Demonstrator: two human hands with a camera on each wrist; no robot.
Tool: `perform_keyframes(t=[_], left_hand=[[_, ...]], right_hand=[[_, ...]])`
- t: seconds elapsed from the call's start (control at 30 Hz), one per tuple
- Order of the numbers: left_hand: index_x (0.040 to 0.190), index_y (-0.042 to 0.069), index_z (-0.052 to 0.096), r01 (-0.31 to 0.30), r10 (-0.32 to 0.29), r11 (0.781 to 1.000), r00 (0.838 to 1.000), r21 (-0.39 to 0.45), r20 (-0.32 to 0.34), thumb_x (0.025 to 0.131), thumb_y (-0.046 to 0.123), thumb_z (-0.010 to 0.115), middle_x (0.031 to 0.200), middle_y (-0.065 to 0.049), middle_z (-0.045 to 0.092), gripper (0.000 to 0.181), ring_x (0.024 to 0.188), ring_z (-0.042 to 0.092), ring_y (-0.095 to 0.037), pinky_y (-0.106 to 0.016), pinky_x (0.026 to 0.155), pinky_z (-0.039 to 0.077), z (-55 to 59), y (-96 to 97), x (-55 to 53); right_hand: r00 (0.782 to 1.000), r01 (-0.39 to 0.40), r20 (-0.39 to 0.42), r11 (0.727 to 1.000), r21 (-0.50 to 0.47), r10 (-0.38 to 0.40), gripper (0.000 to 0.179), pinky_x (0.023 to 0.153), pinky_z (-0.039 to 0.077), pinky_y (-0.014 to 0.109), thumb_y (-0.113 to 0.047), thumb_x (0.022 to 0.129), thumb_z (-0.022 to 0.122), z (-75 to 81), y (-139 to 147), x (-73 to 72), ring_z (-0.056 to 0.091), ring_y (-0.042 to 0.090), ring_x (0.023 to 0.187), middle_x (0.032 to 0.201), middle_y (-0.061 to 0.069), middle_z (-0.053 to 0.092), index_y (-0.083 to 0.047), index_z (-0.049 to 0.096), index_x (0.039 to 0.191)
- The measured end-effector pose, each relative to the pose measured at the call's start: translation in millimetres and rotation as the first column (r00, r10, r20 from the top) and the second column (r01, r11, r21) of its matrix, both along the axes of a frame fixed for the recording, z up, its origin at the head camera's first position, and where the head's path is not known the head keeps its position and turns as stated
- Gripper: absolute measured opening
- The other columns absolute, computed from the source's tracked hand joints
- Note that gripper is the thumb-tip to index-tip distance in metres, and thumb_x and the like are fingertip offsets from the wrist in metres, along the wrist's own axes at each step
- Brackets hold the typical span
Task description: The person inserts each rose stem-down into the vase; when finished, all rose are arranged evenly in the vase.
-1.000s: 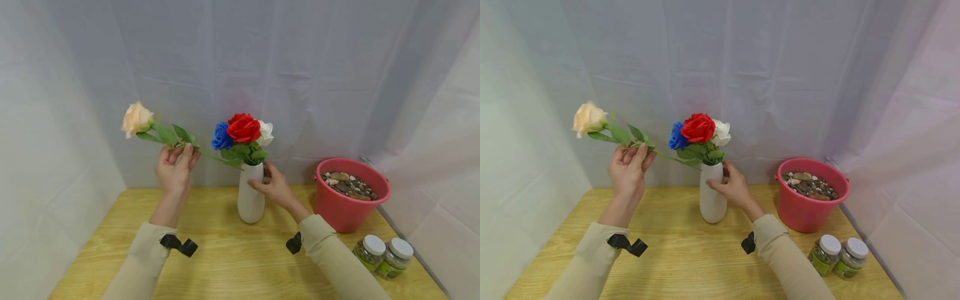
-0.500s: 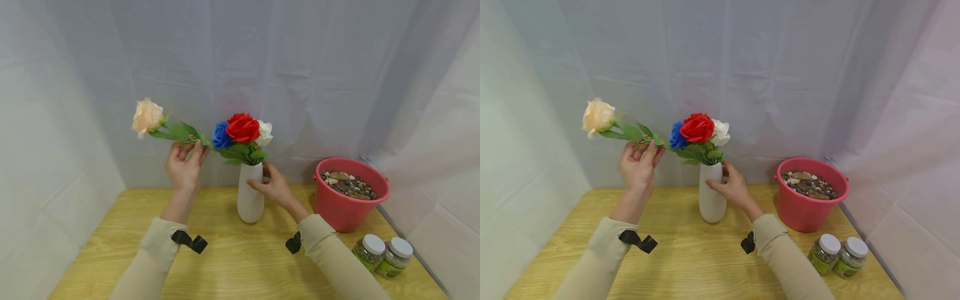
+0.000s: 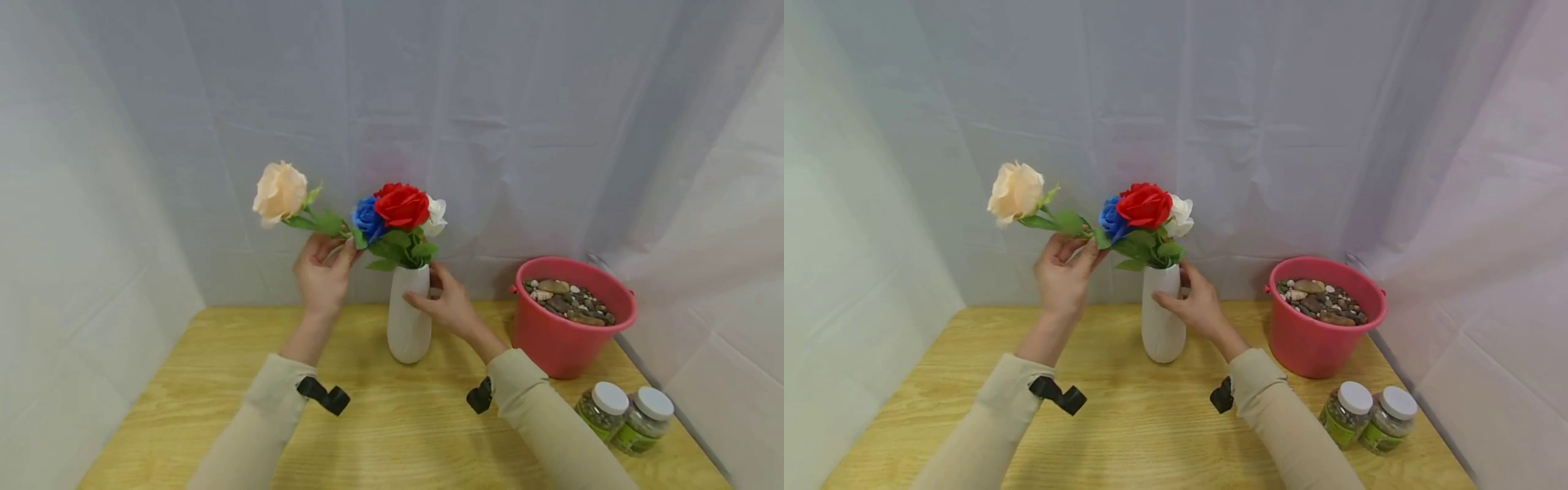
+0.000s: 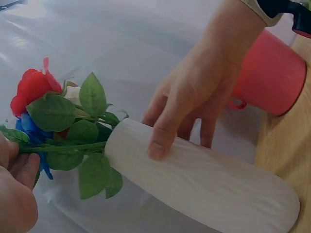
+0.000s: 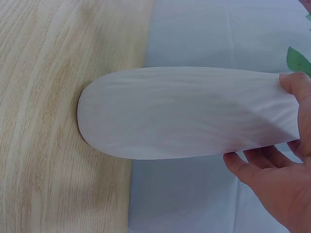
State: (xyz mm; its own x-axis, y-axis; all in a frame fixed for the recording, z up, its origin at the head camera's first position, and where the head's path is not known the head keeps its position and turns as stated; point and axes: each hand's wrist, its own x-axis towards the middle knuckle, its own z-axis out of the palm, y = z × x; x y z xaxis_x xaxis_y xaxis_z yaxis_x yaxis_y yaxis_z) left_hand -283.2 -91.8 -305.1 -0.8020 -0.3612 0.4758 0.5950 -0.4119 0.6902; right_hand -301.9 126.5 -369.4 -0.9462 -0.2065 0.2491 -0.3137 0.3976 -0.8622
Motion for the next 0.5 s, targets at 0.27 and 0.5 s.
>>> perform_keyframes(t=[0.27,0.5], left_hand=[[0.094,-0.007,0.071,-0.027,0.023,0.994,0.999,-0.103,-0.042,0.086,-0.021,0.069,0.079,0.010,0.077,0.017,0.076,0.076,-0.005,-0.023,0.075,0.065,-9.2,10.1,-0.5],[0.106,-0.022,0.064,-0.076,0.073,0.974,0.997,-0.215,-0.025,0.086,-0.015,0.074,0.081,0.008,0.077,0.023,0.076,0.075,-0.001,-0.019,0.075,0.064,-6.1,14.1,-2.1]], right_hand=[[1.000,0.000,-0.007,1.000,0.006,0.000,0.083,0.105,0.058,0.056,-0.034,0.094,0.082,1.2,-0.6,1.6,0.062,0.039,0.133,0.147,0.019,0.060,-0.017,0.037,0.162],[1.000,0.001,-0.011,1.000,0.001,-0.001,0.084,0.105,0.058,0.056,-0.033,0.094,0.081,0.8,-0.5,1.4,0.062,0.038,0.133,0.147,0.020,0.060,-0.018,0.036,0.163]])
